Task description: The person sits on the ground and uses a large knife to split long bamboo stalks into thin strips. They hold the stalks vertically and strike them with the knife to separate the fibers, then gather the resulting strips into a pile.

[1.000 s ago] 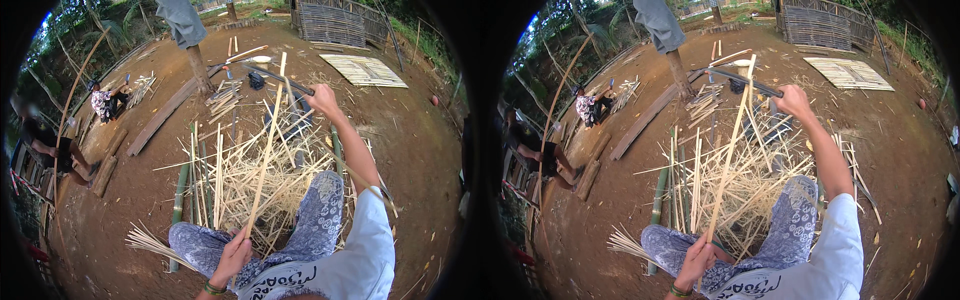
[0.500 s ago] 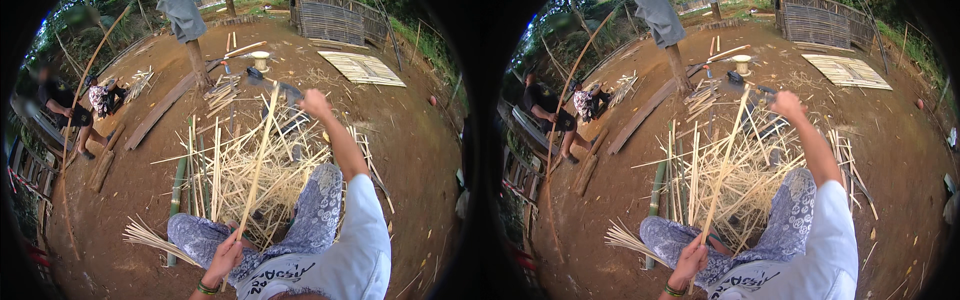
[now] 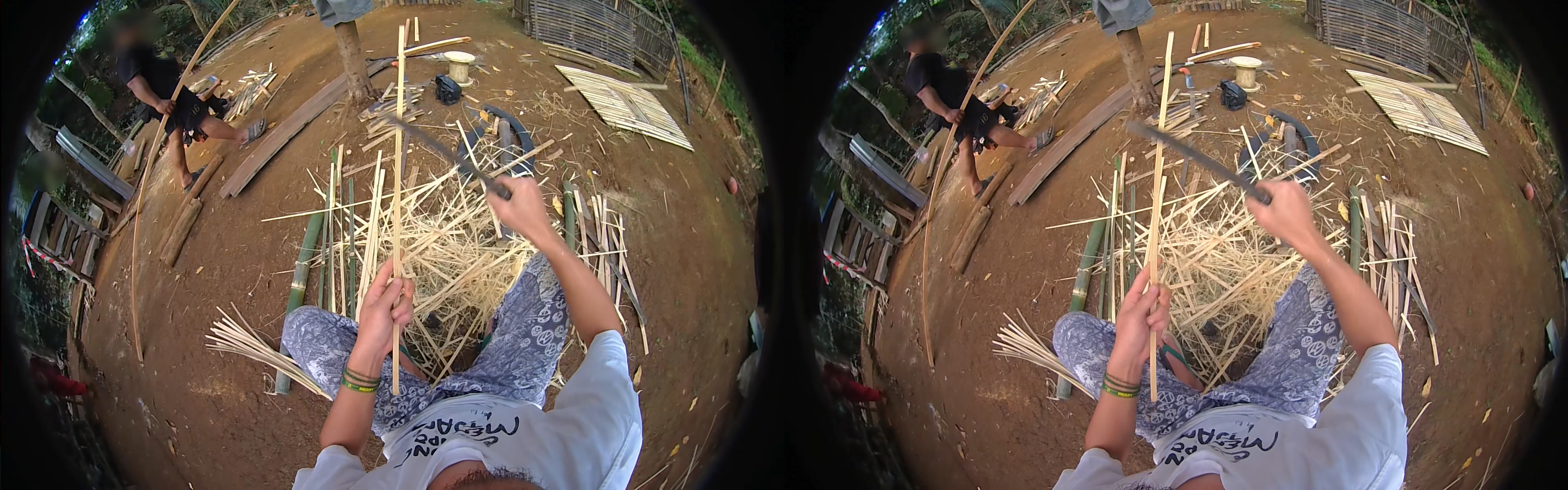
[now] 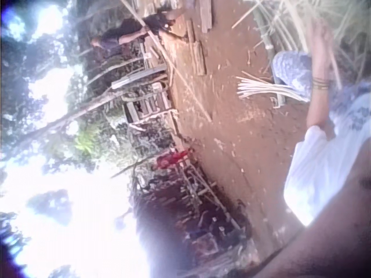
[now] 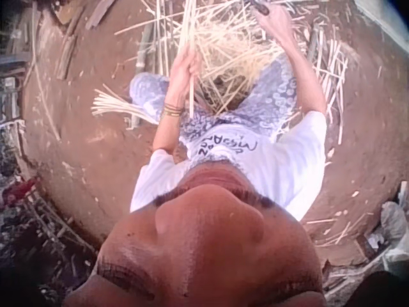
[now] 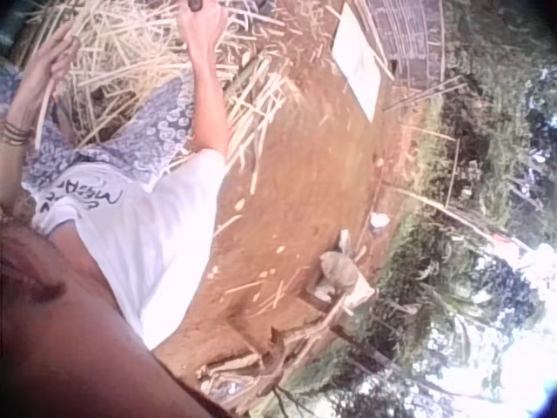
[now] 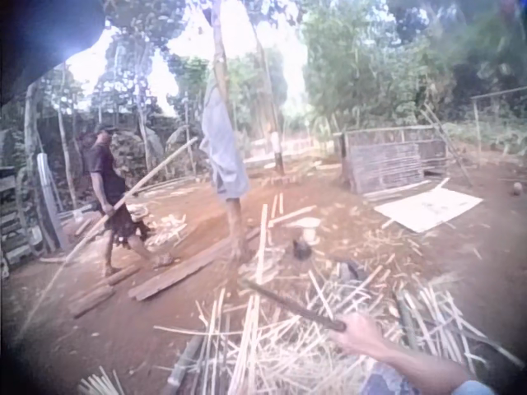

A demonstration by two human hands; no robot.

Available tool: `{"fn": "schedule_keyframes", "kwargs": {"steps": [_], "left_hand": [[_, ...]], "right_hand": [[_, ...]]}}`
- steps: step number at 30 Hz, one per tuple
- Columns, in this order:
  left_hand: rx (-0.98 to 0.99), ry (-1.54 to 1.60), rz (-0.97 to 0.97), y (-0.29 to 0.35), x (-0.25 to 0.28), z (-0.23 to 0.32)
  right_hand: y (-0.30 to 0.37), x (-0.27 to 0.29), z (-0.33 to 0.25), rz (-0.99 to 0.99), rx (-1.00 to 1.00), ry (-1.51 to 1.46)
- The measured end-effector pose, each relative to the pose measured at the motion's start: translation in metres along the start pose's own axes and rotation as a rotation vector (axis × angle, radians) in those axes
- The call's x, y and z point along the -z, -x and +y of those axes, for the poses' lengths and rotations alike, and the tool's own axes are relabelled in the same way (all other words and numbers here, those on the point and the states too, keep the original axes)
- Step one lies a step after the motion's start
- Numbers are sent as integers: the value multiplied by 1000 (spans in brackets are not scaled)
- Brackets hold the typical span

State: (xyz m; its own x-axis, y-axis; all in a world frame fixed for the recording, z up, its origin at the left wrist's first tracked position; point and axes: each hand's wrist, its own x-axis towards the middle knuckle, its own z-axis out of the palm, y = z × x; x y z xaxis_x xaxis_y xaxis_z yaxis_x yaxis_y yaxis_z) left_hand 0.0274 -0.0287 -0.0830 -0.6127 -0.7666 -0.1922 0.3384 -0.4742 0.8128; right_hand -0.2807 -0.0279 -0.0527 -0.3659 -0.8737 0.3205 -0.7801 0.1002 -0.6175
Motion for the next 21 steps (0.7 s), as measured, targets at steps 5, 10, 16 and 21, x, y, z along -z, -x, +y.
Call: {"fn": "schedule_keyframes", "kwargs": {"steps": [5,10,16,21], "left_hand": [[9,285,-129,-27,-16,-8],[30,311,-216,-33,-38,-7],[66,156,-225,-8,-58,-8],[37,-103,-159,-3,-64,-10]], "right_hand": [[54,-30,-33,-172,220,39],[70,-35,-39,-65,273,20],[53,-16,-29,55,243,64],[47,-8,-25,133,410,83]]}}
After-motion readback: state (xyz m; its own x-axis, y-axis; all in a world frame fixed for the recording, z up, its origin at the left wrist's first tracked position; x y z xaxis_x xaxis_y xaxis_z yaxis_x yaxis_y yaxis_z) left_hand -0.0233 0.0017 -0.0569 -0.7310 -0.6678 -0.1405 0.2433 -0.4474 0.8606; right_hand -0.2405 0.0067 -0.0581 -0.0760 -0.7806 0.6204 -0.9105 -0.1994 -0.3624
